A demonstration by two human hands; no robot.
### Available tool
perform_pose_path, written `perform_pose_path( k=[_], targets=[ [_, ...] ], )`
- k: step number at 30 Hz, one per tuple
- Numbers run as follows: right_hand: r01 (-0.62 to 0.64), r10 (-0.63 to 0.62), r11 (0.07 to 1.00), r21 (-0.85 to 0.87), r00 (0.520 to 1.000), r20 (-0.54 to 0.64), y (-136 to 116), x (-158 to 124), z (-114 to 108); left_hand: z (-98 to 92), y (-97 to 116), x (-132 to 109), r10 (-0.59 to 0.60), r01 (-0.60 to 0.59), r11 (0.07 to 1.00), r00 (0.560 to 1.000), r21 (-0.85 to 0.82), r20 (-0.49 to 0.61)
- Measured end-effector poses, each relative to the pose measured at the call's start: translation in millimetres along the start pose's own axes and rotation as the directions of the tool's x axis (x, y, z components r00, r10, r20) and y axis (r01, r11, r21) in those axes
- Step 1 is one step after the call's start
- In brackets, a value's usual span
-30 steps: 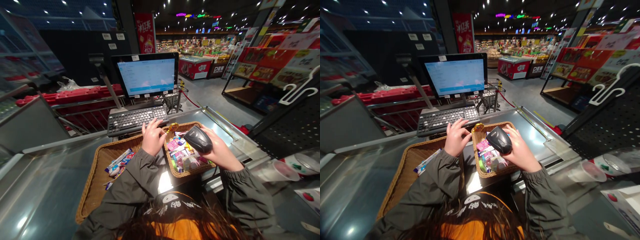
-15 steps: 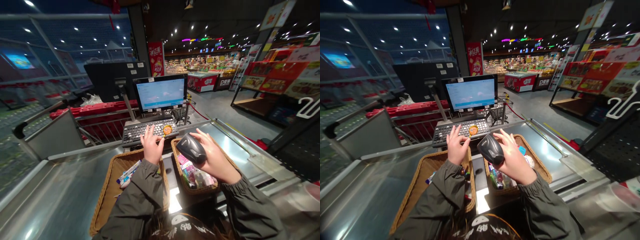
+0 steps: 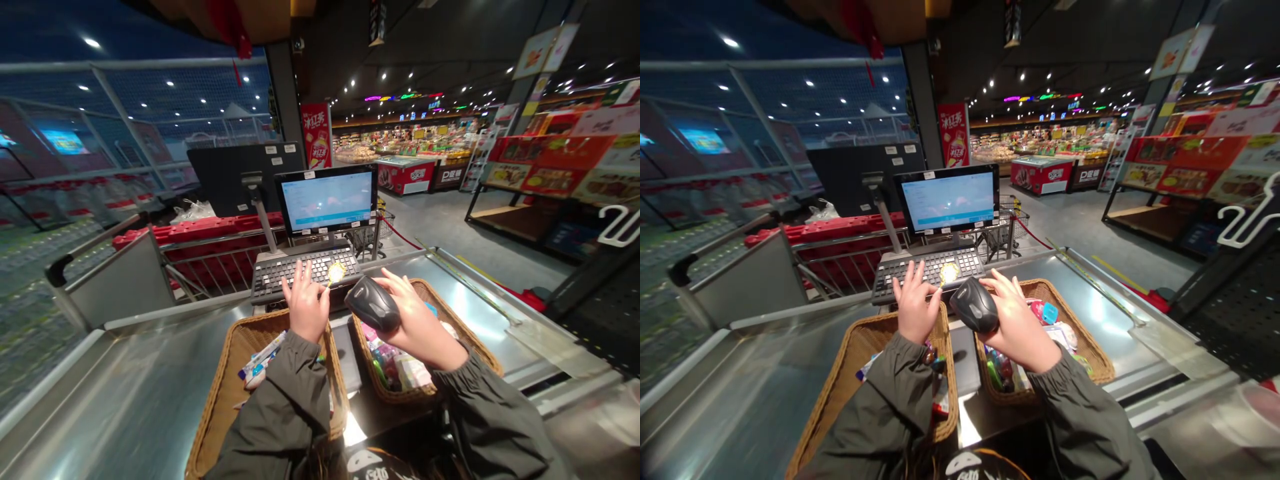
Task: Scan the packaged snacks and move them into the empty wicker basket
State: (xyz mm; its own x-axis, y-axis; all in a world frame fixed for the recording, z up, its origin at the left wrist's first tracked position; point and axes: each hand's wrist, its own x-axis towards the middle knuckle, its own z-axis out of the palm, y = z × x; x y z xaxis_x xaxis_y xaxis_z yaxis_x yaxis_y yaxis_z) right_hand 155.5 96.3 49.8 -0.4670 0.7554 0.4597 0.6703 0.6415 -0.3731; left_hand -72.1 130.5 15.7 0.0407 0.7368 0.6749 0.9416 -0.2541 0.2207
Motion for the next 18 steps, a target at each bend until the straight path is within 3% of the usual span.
perform_pose_path(
  k=[4,18],
  targets=[
    [-0.005,0.005,1.000,0.009,1.000,-0.004,-0.8,-2.0,-1.2,2.9,-0.2,-1.4,0.002,-0.007,0.998,0.997,-0.058,-0.080],
    [0.010,-0.010,1.000,0.023,1.000,0.018,-6.2,-7.3,-3.0,-2.1,0.1,-5.1,-0.003,-0.003,0.997,0.996,-0.073,-0.085]
  ],
)
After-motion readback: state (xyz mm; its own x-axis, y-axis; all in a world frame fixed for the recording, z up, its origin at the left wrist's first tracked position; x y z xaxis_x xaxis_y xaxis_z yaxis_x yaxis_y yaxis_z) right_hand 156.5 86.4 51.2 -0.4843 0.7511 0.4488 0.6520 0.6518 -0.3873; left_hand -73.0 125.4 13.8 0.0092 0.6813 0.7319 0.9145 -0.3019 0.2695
